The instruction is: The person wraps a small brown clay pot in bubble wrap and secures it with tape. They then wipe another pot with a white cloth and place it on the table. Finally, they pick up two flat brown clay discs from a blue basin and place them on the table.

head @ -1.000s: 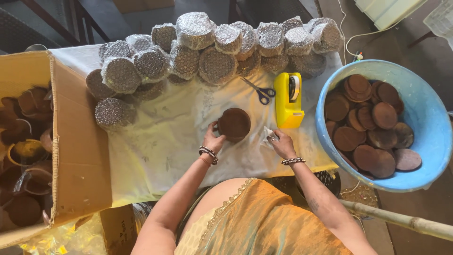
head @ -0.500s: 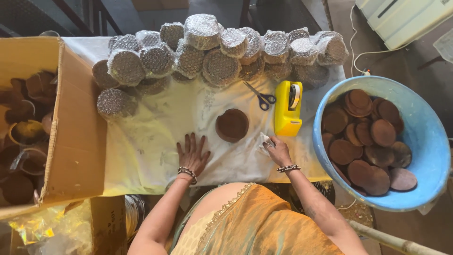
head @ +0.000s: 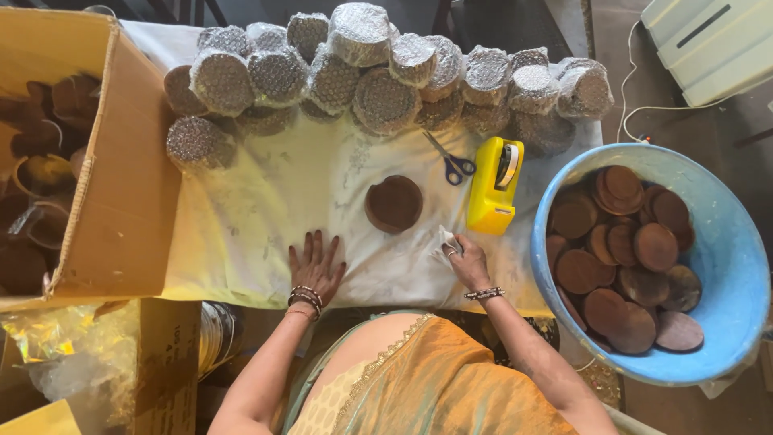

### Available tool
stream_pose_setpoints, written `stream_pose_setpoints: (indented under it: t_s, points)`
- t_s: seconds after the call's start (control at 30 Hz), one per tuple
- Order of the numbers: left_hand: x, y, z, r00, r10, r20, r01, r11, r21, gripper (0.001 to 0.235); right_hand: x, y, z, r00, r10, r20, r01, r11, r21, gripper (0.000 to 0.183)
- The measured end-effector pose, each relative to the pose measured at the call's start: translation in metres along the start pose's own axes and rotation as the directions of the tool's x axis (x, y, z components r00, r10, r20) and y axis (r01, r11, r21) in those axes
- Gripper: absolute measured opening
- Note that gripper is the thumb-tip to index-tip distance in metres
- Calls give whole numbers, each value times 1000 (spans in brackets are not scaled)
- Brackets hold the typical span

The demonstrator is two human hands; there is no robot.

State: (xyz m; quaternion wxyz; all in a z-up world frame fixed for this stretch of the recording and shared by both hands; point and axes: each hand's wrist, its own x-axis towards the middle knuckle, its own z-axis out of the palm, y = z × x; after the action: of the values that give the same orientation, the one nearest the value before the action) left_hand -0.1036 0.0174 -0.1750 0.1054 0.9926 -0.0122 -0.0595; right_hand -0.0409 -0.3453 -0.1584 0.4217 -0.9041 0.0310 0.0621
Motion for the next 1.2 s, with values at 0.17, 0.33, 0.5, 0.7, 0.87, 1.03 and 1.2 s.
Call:
stream_pose_setpoints:
  t_s: [0.17, 0.33, 0.5, 0.7, 0.87, 1.03, 1.2]
  points:
    - [-4, 2, -3, 1000, -4, -13, 5, 1000, 19, 69, -1, -3, -1, 1000, -30, -8, 29, 999, -26, 25]
    - [3, 1, -9, 1000, -1, -21, 1, 1000, 1, 66, -2, -7, -2, 999, -39, -36, 37, 998, -46, 26]
    - [32, -20, -5, 994, -42, -99, 26, 986, -163, 61, -3, -2, 4, 992, -76, -101, 76, 997, -7, 27]
    - [77, -53, -13, 961, -34, -276, 3, 994, -110, 58, -7, -16, -4, 992, 100, -78, -104, 993, -47, 26]
    - [84, -73, -6, 987, -19, -158, 21, 1000, 13, 63, -29, -54, -22, 891, -196, -409, 52, 940, -337, 17]
    - [87, -82, 17, 984, 48, -174, -38, 997, 62, 68, -45, -46, -10, 943, -176, -283, -3, 845, -534, 18]
    - [94, -79, 10, 990, 15, -142, -10, 999, 41, 67, -55, -75, -8, 925, -312, -217, 154, 830, -537, 34]
